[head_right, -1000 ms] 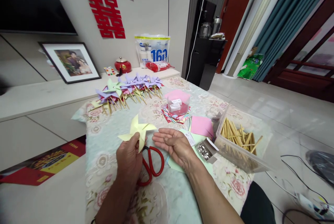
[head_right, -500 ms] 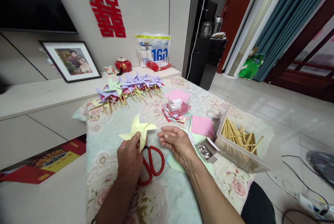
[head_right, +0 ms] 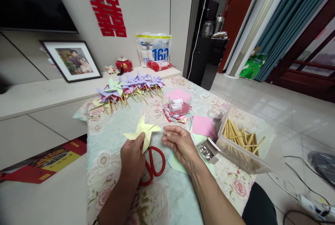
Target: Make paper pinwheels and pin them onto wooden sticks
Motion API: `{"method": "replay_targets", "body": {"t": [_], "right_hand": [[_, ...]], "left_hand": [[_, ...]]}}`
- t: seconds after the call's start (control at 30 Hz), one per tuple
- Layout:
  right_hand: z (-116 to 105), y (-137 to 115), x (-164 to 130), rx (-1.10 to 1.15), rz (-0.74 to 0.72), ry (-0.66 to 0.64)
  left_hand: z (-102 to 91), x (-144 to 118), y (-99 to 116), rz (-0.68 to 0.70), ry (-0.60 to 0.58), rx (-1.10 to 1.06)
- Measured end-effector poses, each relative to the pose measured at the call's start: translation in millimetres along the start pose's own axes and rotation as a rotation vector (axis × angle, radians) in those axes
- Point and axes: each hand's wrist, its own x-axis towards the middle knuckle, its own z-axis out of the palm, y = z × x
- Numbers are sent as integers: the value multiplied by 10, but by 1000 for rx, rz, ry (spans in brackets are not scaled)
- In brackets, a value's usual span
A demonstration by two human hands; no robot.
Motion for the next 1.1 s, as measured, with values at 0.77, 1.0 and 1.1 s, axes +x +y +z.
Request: {"method": "replay_targets", "body": {"t": [0.77,1.0,1.1], "right_hand": [[66,48,-46,-203,-182,-49],[64,78,-59,-359,-342,-98],[75,93,-84,-620,-610,-117]], "left_hand": [[79,-100,-73,-43,-267,112],[88,-122,-41,-71,-268,89],[79,-139,-48,-69,-298,70]]}}
